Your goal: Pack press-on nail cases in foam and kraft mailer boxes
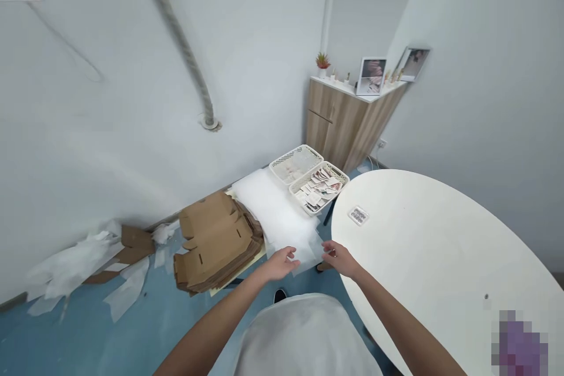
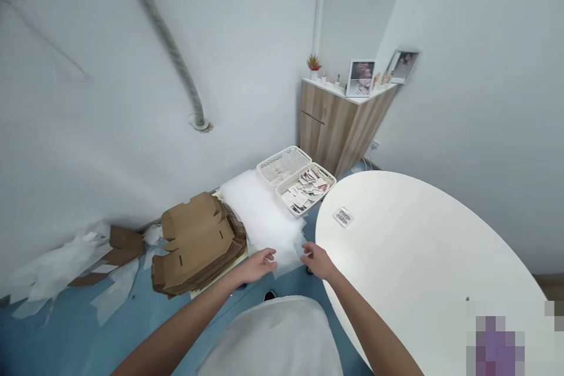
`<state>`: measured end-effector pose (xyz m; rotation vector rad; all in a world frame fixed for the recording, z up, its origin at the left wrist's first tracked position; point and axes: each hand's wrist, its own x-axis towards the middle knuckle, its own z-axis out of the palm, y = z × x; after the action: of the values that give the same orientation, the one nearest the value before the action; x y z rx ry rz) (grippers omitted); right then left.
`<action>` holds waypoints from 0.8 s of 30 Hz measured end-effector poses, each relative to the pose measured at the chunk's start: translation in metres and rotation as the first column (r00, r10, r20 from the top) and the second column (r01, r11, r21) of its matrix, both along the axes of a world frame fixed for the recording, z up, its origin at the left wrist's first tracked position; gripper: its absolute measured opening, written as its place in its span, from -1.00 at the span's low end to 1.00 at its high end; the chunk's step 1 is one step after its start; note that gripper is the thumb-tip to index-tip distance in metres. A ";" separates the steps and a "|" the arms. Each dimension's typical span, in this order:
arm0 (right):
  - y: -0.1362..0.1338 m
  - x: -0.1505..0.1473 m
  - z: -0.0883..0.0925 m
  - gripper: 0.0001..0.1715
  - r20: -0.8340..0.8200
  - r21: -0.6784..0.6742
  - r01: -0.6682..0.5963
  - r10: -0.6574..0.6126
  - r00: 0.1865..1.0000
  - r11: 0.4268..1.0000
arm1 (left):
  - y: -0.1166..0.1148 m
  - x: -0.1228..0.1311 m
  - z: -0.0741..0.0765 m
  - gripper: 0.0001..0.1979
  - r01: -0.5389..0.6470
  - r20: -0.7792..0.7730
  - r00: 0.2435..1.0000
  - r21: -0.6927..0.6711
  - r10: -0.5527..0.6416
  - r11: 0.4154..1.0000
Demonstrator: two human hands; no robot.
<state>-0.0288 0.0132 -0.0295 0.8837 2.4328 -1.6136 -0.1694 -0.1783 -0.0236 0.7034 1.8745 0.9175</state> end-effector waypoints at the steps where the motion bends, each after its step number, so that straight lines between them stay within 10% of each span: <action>1: -0.002 -0.012 0.000 -0.59 0.009 0.035 -0.050 0.050 0.999 0.998 | -0.005 -0.006 0.002 -0.41 0.013 -0.007 1.000 0.002 -0.013 1.000; 11: -0.032 -0.068 -0.018 -0.49 0.136 0.133 -0.204 0.186 0.973 0.970 | -0.020 -0.052 0.001 -0.41 -0.093 0.055 0.994 0.006 0.093 0.996; 24: -0.033 -0.189 -0.069 -0.43 0.096 0.164 -0.199 0.185 0.978 0.966 | 0.047 -0.105 -0.038 -0.49 -0.372 0.183 0.909 -0.048 0.375 0.927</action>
<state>-0.2177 -0.0200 -0.0982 0.6927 2.5413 -1.2938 -0.2742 -0.1313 -0.0619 0.2359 1.8716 1.1693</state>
